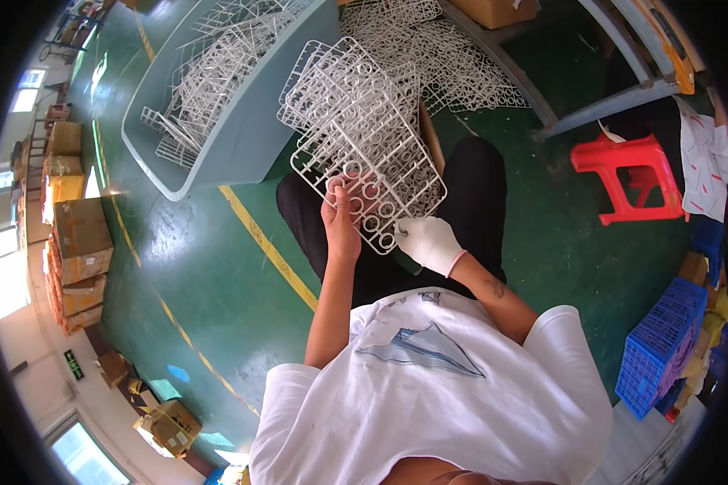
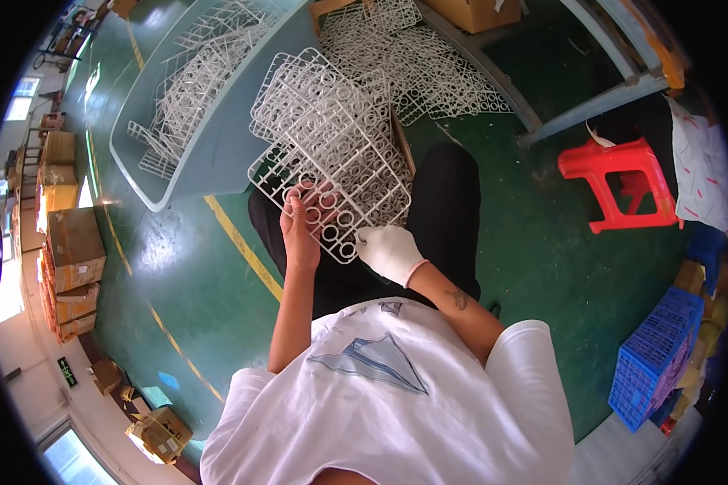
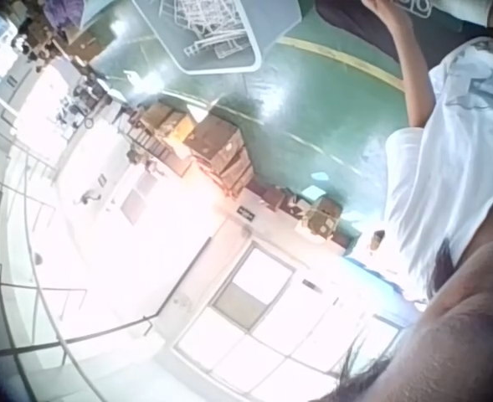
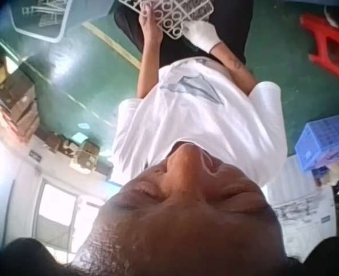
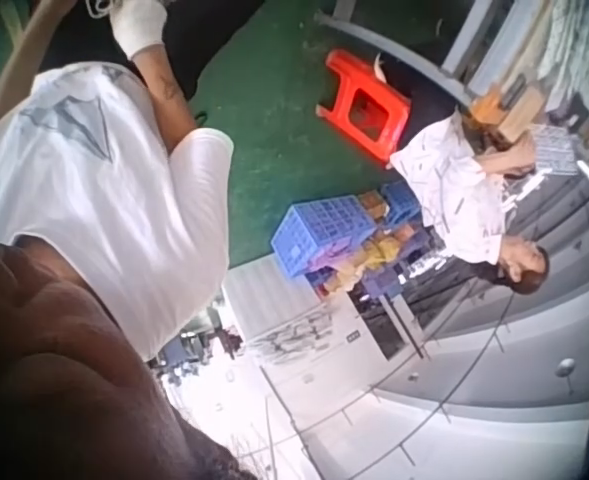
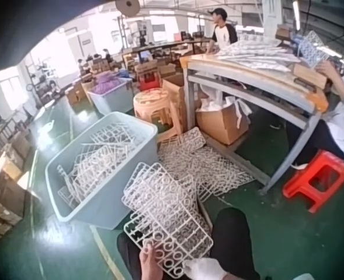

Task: The person separates and sorts small white plastic grid-like components from a large storage bin by hand, wearing a protective glove.

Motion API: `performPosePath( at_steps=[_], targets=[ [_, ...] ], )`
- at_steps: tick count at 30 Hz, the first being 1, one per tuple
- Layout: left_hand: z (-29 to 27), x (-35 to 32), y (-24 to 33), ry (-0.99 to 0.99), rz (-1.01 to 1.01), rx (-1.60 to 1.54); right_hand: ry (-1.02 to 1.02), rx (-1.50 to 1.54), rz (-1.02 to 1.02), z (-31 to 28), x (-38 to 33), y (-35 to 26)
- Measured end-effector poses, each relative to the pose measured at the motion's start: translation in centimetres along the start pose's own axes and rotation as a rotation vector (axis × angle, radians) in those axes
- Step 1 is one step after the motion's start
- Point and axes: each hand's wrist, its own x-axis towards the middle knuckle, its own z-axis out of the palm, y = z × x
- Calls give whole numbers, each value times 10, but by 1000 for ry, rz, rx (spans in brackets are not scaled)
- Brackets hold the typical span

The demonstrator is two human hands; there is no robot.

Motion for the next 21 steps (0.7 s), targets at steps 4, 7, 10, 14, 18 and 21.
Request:
performPosePath(
  at_steps=[4, 7, 10, 14, 18, 21],
  targets=[
    [-5, 3, 0, 82, 29, 76, -122, 289, 75, -13, 3, -2],
    [-5, 3, -1, 63, 36, 66, -459, 913, 348, -24, 3, 6],
    [-18, 10, -8, 86, 28, 54, -499, 1570, -86, -6, -15, 24],
    [-17, 8, -3, 153, 87, 74, -379, 945, 307, -19, -10, -18],
    [-1, 7, -6, 221, 133, 96, 104, -54, -293, 6, -13, -23],
    [3, 6, -2, 206, 147, 140, 85, 25, -190, 19, -11, -22]
  ],
)
